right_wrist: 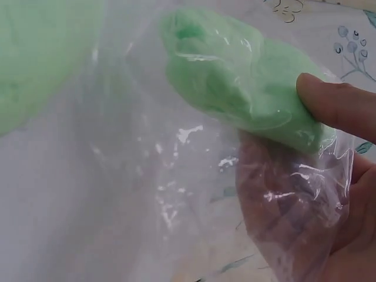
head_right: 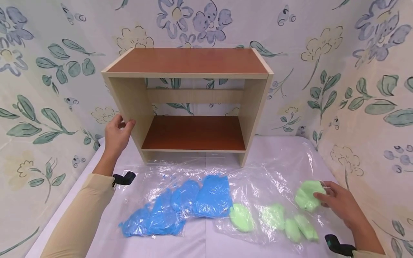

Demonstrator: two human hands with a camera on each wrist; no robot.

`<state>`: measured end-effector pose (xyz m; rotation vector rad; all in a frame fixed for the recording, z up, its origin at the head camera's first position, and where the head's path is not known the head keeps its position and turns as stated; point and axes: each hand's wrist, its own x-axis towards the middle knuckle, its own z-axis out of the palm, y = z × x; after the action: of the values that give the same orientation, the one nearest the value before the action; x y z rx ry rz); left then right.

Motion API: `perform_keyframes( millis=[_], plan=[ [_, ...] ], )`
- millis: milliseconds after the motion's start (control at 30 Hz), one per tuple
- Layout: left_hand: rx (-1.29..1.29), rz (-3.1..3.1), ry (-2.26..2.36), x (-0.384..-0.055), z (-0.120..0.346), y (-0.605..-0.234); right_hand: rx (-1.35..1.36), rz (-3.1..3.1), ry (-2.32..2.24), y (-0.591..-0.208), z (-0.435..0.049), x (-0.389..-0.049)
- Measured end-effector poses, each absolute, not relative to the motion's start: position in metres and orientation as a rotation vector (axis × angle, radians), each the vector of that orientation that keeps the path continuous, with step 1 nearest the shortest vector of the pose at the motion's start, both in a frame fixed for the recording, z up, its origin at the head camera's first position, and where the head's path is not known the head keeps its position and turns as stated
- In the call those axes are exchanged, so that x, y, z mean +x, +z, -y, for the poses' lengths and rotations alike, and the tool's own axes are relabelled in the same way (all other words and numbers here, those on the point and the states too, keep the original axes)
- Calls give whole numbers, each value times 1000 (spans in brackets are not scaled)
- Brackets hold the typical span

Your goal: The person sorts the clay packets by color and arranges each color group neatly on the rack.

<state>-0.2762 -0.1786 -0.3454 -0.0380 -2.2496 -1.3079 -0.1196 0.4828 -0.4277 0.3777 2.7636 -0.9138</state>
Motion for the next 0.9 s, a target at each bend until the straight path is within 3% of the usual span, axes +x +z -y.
perform_keyframes(
  millis=[433, 900],
  plan=[
    [-42, 2253, -1311, -276, 180, -344, 156, -3001, -820, -387, -434, -109],
    [-39, 2239, -1341, -277, 179, -345, -384, -3209, -873, -346, -361, -112]
  ],
)
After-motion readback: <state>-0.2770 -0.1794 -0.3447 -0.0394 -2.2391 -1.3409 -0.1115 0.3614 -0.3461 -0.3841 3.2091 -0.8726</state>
